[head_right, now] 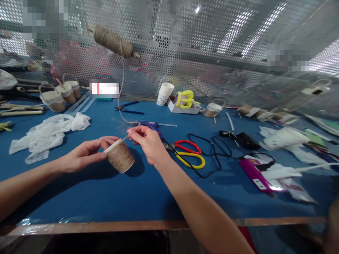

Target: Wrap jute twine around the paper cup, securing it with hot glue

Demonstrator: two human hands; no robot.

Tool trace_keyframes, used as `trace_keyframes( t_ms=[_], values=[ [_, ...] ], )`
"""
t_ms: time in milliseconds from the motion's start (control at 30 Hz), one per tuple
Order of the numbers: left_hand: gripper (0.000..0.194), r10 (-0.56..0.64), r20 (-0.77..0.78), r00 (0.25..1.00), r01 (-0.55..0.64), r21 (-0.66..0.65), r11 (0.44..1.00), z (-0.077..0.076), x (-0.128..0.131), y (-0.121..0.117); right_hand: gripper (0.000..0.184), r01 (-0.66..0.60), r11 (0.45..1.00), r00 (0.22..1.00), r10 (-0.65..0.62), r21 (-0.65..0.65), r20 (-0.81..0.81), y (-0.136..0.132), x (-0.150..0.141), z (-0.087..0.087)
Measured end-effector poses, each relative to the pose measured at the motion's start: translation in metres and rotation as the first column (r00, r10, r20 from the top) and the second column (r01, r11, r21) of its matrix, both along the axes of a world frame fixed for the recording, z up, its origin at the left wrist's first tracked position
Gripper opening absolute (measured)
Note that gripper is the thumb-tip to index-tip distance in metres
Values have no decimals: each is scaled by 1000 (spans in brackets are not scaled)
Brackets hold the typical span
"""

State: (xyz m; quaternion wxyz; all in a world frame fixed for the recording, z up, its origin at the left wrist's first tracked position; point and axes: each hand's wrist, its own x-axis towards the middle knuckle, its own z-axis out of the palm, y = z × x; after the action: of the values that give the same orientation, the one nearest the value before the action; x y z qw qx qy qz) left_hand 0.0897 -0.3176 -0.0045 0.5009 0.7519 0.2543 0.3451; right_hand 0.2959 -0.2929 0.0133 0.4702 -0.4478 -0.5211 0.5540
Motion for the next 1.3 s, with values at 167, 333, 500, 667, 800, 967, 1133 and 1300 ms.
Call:
trace_keyframes(
  t_ms=[167,333,500,667,800,967,1133,1300],
  values=[
    [6,-10,-7,1000,11,4,1000,-2,-1,-1,18,-13,1000,1000,13,-27,0,-1,0,-4],
    [7,-16,-7,1000,16,-5,1000,0,-1,-3,19,-36,998,999,36,-54,-10,-2,-1,-6],
    [7,-29,0,1000,29,-1,1000,1,0,-4,20,-58,996,998,57,-74,-13,-4,-4,-9],
    [8,-55,-1,998,55,1,998,3,1,-6,23,-90,993,996,90,-76,-2,-6,-6,-13],
    [8,-56,-3,998,56,4,998,4,1,-5,26,-91,994,995,94,-65,42,-7,-6,-14],
    [8,-46,7,999,46,-3,999,3,0,-5,27,-103,994,982,105,-21,155,-12,-7,-14],
    [6,-45,0,999,45,-2,999,3,0,-5,23,-85,991,946,48,101,322,-16,-10,-13],
    [8,-6,-77,997,10,50,999,1,0,-2,17,-83,965,908,-28,247,418,-18,-11,-13]
  ],
)
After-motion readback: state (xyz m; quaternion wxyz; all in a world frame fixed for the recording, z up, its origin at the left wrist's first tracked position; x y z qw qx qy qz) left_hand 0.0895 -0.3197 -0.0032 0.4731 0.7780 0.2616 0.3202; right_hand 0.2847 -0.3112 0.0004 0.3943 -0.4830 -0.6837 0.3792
